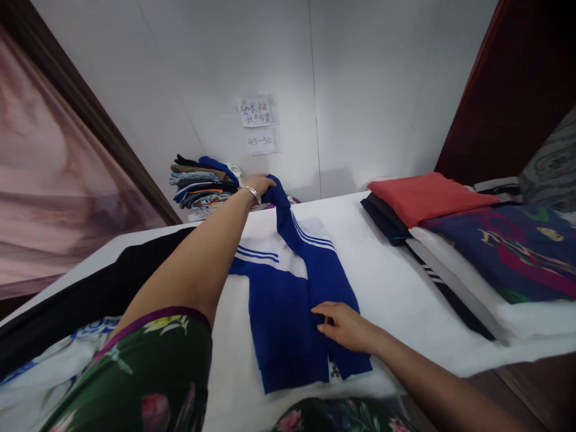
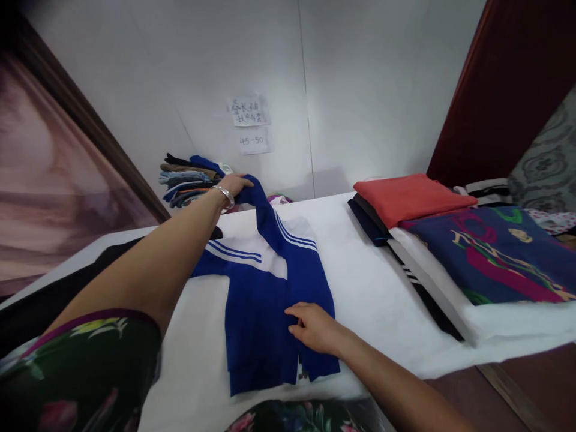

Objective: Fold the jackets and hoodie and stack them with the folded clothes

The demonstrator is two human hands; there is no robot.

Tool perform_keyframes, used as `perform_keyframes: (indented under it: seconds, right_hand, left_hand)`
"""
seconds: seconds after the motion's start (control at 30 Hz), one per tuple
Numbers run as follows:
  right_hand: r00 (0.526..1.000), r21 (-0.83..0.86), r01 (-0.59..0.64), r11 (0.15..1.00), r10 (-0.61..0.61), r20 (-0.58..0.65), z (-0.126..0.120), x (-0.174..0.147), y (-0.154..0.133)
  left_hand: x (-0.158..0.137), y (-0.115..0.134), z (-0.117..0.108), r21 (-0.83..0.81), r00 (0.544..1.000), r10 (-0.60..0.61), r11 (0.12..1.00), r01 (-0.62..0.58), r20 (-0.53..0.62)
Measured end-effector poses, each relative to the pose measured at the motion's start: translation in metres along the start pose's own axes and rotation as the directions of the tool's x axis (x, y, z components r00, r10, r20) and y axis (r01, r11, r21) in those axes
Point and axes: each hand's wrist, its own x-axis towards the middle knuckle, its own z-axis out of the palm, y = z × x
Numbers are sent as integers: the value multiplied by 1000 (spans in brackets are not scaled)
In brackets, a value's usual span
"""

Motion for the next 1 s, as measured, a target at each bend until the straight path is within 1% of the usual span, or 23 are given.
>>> perform_keyframes:
  seconds: [0.03, 0.1, 0.17, 0.2, 0.27, 0.3, 0.33, 0.4, 0.43, 0.47, 0.5, 0.53, 0.57, 0.6, 0.63, 0.67, 0.73, 0.8, 0.83, 0.87, 0.9, 0.93, 1.0]
  right_hand:
    - [999, -2, 8, 1000, -8, -35, -3, 0, 1]
    - [988, -33, 31, 999, -36, -148, -10, 1, 5]
    - [968, -31, 45, 998, -52, -247, -16, 5, 12]
    - [961, 20, 37, 999, -30, -273, -18, 8, 17]
    - [950, 244, -12, 970, 87, -301, -24, 15, 26]
    - [935, 395, -42, 918, 175, -308, -27, 18, 30]
    - [915, 546, -62, 836, 266, -304, -31, 21, 34]
    - [876, 778, -62, 625, 408, -258, -39, 26, 40]
    - [869, 847, -63, 527, 447, -213, -42, 28, 42]
    - [871, 891, -84, 446, 468, -152, -45, 29, 43]
    - [874, 914, -116, 389, 477, -92, -47, 29, 45]
    - [874, 922, -146, 360, 484, -51, -47, 28, 46]
    - [868, 920, -167, 355, 495, -33, -47, 26, 46]
    - [859, 912, -183, 366, 510, -32, -45, 25, 47]
    - [850, 902, -192, 387, 525, -45, -43, 23, 47]
    - [841, 890, -196, 411, 537, -62, -41, 21, 47]
    - [836, 875, -194, 443, 542, -89, -38, 18, 46]
    - [855, 872, -153, 465, 504, -119, -36, 16, 42]
    - [867, 871, -125, 476, 479, -137, -35, 15, 41]
    - [877, 866, -108, 488, 457, -148, -33, 13, 40]
    - [886, 856, -108, 505, 439, -148, -32, 11, 39]
    - [895, 838, -120, 533, 424, -142, -31, 9, 39]
    - [905, 765, -165, 622, 405, -135, -29, 4, 41]
  left_hand:
    - [-5, 1, 2, 28, 999, -41, 999, 40, 19]
    - [-14, 6, 9, 109, 994, -97, 990, 91, 58]
    - [-23, 16, 20, 129, 989, -101, 988, 87, 105]
    - [-30, 22, 26, 157, 986, -78, 986, 55, 144]
    - [-51, 34, 42, 270, 968, 12, 959, -82, 252]
    - [-66, 39, 52, 356, 941, 67, 915, -191, 331]
    - [-84, 43, 63, 426, 911, 99, 860, -280, 400]
    - [-127, 45, 87, 526, 836, 68, 748, -404, 545]
    - [-150, 43, 98, 535, 794, 28, 724, -435, 608]
    - [-173, 38, 109, 520, 739, -25, 727, -449, 673]
    - [-193, 31, 117, 495, 682, -75, 744, -448, 728]
    - [-211, 23, 124, 447, 609, -106, 778, -442, 786]
    - [-225, 13, 128, 402, 562, -112, 811, -425, 820]
    - [-235, 3, 130, 380, 563, -107, 837, -394, 820]
    - [-242, -7, 129, 360, 591, -87, 860, -362, 802]
    - [-246, -17, 128, 350, 642, -64, 877, -329, 764]
    - [-250, -34, 122, 346, 763, -25, 900, -263, 646]
    - [-252, -47, 116, 335, 848, 13, 916, -223, 530]
    - [-254, -53, 115, 327, 876, 34, 921, -215, 481]
    - [-257, -58, 115, 320, 893, 54, 923, -216, 447]
    - [-261, -62, 115, 317, 899, 69, 922, -224, 433]
    - [-265, -67, 117, 319, 896, 72, 919, -230, 438]
    - [-275, -74, 123, 335, 873, 42, 914, -231, 487]
